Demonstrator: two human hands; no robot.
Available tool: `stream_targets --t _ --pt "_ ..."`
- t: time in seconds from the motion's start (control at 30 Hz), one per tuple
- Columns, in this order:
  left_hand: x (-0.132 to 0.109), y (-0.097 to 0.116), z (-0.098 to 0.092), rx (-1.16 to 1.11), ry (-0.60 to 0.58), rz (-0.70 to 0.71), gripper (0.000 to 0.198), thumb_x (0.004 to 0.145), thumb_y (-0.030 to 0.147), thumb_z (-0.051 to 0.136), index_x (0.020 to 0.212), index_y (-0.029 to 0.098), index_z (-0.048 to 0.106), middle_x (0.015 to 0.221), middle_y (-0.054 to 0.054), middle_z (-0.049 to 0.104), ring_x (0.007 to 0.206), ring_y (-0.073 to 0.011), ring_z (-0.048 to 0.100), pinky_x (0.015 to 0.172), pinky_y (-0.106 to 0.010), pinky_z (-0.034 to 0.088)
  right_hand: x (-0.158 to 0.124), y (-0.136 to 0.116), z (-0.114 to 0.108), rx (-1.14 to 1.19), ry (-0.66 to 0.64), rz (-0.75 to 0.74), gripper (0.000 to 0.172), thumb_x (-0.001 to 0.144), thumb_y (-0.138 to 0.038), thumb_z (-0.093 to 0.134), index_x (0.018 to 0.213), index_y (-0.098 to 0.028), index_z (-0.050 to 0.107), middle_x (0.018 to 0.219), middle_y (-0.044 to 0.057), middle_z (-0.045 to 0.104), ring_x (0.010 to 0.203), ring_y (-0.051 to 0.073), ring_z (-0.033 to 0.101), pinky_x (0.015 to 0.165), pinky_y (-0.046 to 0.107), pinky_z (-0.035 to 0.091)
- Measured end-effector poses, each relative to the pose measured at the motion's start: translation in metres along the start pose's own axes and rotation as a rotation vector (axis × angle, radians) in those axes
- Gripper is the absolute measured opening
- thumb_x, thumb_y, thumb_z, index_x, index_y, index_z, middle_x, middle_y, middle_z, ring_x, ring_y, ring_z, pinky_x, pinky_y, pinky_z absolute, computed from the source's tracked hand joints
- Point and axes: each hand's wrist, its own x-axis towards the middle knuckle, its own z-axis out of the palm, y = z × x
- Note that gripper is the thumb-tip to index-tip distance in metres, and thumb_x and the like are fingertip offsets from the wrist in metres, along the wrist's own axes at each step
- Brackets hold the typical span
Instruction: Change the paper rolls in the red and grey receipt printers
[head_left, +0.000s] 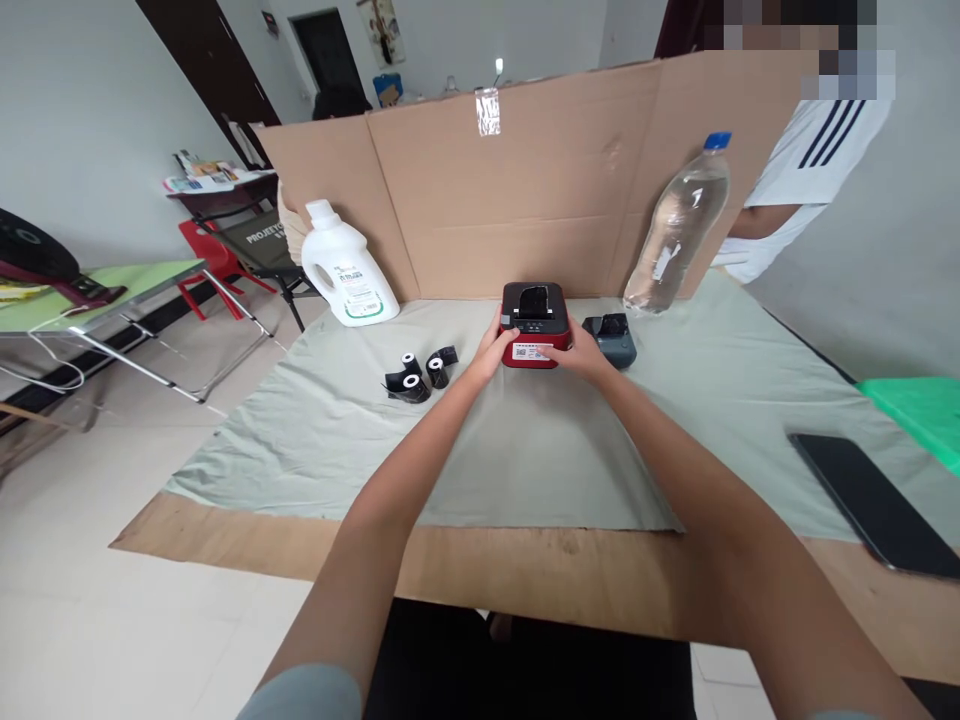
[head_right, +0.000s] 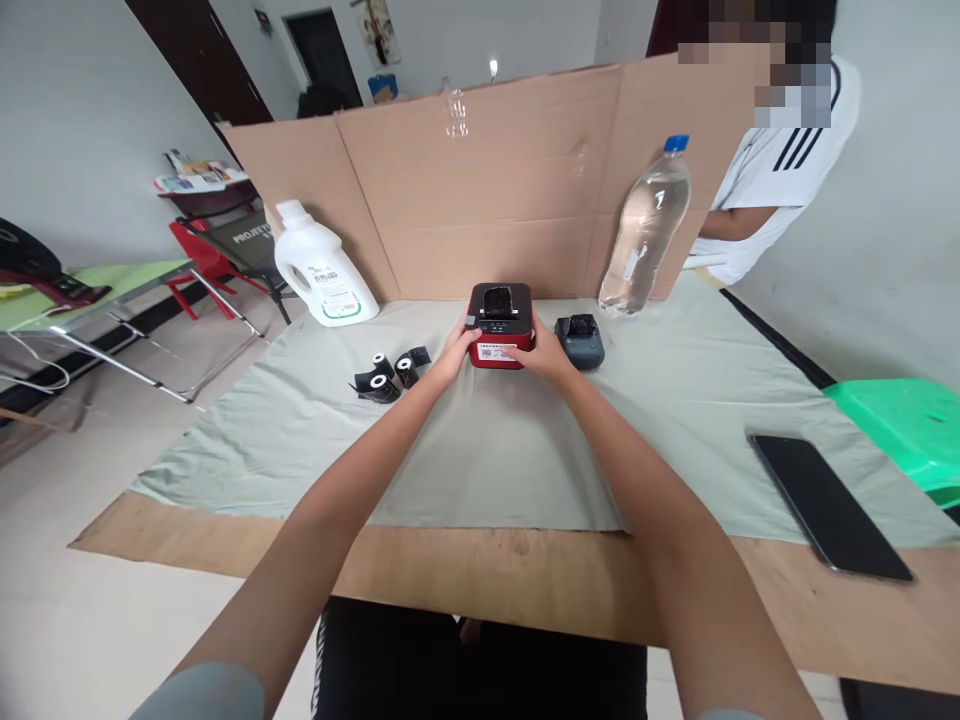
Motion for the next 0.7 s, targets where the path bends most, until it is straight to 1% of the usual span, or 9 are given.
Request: stream_targets --t 0.13,0.23,0.33,0.4,0.43,0.53,0.57,0.63,0.7 --pt "0.027 -0.023 -0.004 -0.115 0.03 -0.08 0.067 0.084 0.037 0.06 0.148 0.017 0.053 0.151 -0.01 0.062 0.14 -0.0305 0.06 0.124 -0.05 0.042 0.028 0.029 0.012 0.012 0.036 -0.001 0.092 0.068 -0.054 0.087 0.146 -0.019 0.055 0.149 0.016 0.064 0.136 0.035 0.06 0.119 0.053 0.043" --pt "0.032 -0.034 -0.004 -0.136 0.03 -0.096 0.068 0.084 0.035 0.062 0.15 0.019 0.052 0.15 -0.008 0.064 0.139 -0.0306 0.06 0.123 -0.048 0.044 0.04 0.038 0.016 0.05 0.024 0.008 0.088 0.068 -0.052 0.086 0.145 -0.021 0.055 0.147 0.014 0.065 0.133 0.035 0.062 0.118 0.055 0.045" --pt "0.029 -0.039 -0.004 -0.143 0.019 -0.104 0.069 0.089 0.037 0.06 0.155 0.023 0.048 0.152 -0.005 0.063 0.144 -0.0296 0.057 0.125 -0.046 0.042 0.043 0.036 0.013 0.085 -0.024 0.019 0.09 0.066 -0.05 0.085 0.145 -0.022 0.055 0.142 0.013 0.067 0.127 0.035 0.065 0.113 0.057 0.049" --pt "0.02 -0.042 -0.004 -0.118 0.025 -0.094 0.072 0.092 0.038 0.06 0.16 0.025 0.041 0.161 -0.004 0.055 0.153 -0.0277 0.048 0.129 -0.043 0.037 0.036 0.031 0.006 0.007 0.005 0.031 0.093 0.063 -0.048 0.086 0.146 -0.019 0.053 0.142 0.016 0.064 0.122 0.036 0.065 0.109 0.058 0.051" --pt "0.013 -0.043 -0.004 -0.094 0.043 -0.096 0.075 0.092 0.037 0.06 0.163 0.025 0.037 0.167 -0.003 0.047 0.158 -0.0264 0.04 0.132 -0.04 0.032 0.029 0.029 0.0 -0.066 0.074 0.029 0.093 0.064 -0.046 0.085 0.147 -0.018 0.052 0.145 0.018 0.061 0.122 0.037 0.064 0.109 0.059 0.05" --pt "-0.019 -0.042 -0.006 0.025 0.123 -0.15 0.083 0.095 0.036 0.059 0.168 0.027 0.023 0.178 0.001 0.02 0.167 -0.0226 0.015 0.136 -0.035 0.018 -0.002 0.028 -0.02 -0.329 0.454 0.041 0.088 0.074 -0.044 0.078 0.151 -0.017 0.047 0.154 0.024 0.045 0.139 0.042 0.048 0.117 0.063 0.039" --pt "-0.03 -0.04 -0.007 0.078 0.137 -0.175 0.083 0.096 0.037 0.059 0.169 0.028 0.021 0.179 0.002 0.014 0.168 -0.0221 0.009 0.137 -0.036 0.014 -0.012 0.03 -0.025 -0.402 0.549 0.094 0.094 0.073 -0.045 0.079 0.154 -0.016 0.043 0.156 0.026 0.041 0.143 0.046 0.042 0.118 0.067 0.034" --pt "-0.052 -0.034 -0.007 0.186 0.134 -0.208 0.083 0.097 0.037 0.059 0.169 0.029 0.02 0.18 0.002 0.009 0.168 -0.0219 0.002 0.137 -0.039 0.009 -0.03 0.036 -0.032 -0.471 0.587 0.261 0.112 0.064 -0.045 0.086 0.158 -0.01 0.035 0.153 0.031 0.042 0.142 0.054 0.039 0.115 0.074 0.029" --pt "-0.068 -0.027 -0.005 0.278 0.113 -0.215 0.082 0.097 0.034 0.06 0.169 0.026 0.021 0.18 -0.001 0.012 0.168 -0.0214 -0.001 0.137 -0.041 0.008 -0.042 0.041 -0.032 -0.478 0.535 0.39 0.116 0.061 -0.044 0.089 0.155 -0.003 0.035 0.143 0.035 0.051 0.134 0.055 0.047 0.111 0.072 0.031"
